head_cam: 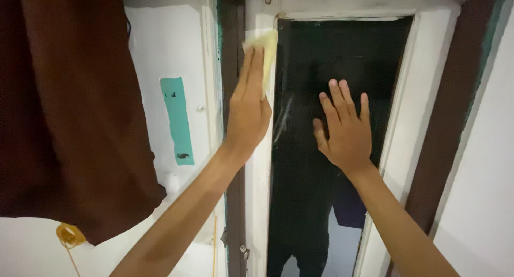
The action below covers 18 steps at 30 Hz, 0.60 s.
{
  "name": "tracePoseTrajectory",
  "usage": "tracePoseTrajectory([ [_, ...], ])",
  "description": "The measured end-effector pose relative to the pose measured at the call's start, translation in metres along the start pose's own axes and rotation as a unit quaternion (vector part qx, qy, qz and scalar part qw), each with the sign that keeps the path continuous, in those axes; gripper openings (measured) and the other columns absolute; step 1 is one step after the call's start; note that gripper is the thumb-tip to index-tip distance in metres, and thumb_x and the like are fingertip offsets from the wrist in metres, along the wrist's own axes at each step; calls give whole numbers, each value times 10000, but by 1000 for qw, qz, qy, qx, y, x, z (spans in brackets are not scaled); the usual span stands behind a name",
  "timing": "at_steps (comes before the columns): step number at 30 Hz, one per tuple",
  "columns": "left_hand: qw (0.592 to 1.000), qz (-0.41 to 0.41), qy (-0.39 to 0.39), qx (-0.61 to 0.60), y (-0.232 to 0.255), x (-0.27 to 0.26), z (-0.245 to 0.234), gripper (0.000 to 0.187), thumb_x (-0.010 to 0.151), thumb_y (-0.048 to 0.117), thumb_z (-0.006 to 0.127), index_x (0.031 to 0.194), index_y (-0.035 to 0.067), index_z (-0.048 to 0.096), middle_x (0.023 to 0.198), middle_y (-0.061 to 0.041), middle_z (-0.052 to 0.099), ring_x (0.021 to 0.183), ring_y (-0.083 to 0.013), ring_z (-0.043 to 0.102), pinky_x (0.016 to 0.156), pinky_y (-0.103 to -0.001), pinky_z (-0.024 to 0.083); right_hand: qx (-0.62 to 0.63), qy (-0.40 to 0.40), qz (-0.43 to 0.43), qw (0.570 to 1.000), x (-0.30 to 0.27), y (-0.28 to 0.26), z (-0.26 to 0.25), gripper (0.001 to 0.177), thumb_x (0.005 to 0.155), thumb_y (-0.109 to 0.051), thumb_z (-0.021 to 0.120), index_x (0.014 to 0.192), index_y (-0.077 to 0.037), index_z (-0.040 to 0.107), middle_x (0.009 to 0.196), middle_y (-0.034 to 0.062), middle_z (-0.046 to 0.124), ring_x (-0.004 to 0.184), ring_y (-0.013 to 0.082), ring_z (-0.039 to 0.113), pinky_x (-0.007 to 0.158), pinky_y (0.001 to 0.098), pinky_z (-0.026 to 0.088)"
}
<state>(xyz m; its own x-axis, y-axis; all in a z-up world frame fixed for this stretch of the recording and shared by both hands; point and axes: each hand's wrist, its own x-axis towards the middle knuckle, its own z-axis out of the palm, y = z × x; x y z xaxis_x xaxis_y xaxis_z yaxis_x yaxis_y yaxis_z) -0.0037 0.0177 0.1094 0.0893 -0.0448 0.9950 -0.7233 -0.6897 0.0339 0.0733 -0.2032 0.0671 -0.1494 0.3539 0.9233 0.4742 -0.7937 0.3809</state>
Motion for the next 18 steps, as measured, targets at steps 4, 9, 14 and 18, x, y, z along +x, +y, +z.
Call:
tracePoseTrajectory([
  [4, 968, 131, 75, 200, -23, 34, 20, 746, 944, -174, 509, 1631, 55, 332, 1714, -165, 263, 1628, -342, 224, 1367, -482, 273, -3, -7, -4, 1000, 1, 1, 1, 514, 964, -219, 663, 1427, -9, 588, 1612, 192, 448, 1517, 340, 396, 1233, 615, 241],
  [9, 932, 179, 60, 311, -54, 57, 46, 690, 973, -163, 528, 1618, -6, 342, 1711, -167, 257, 1616, -341, 212, 1368, -485, 212, 7, -7, 5, 1000, 1, -1, -1, 510, 979, -211, 657, 1440, -12, 573, 1625, 181, 440, 1533, 336, 392, 1254, 603, 231],
  [14, 945, 153, 42, 286, -53, 39, 50, 697, 939, -125, 566, 1593, -42, 343, 1695, -183, 256, 1615, -356, 194, 1355, -498, 213, -10, -11, -11, 1000, 0, 4, 1, 533, 977, -209, 669, 1457, -3, 563, 1623, 204, 439, 1525, 361, 391, 1244, 615, 227],
  [18, 956, 142, 38, 253, -43, 23, 48, 731, 899, -110, 590, 1582, -50, 335, 1676, -222, 241, 1582, -375, 177, 1318, -532, 208, 9, -12, 1, 1000, -2, 2, 1, 531, 972, -193, 665, 1460, -15, 555, 1642, 193, 435, 1550, 352, 386, 1267, 611, 218],
])
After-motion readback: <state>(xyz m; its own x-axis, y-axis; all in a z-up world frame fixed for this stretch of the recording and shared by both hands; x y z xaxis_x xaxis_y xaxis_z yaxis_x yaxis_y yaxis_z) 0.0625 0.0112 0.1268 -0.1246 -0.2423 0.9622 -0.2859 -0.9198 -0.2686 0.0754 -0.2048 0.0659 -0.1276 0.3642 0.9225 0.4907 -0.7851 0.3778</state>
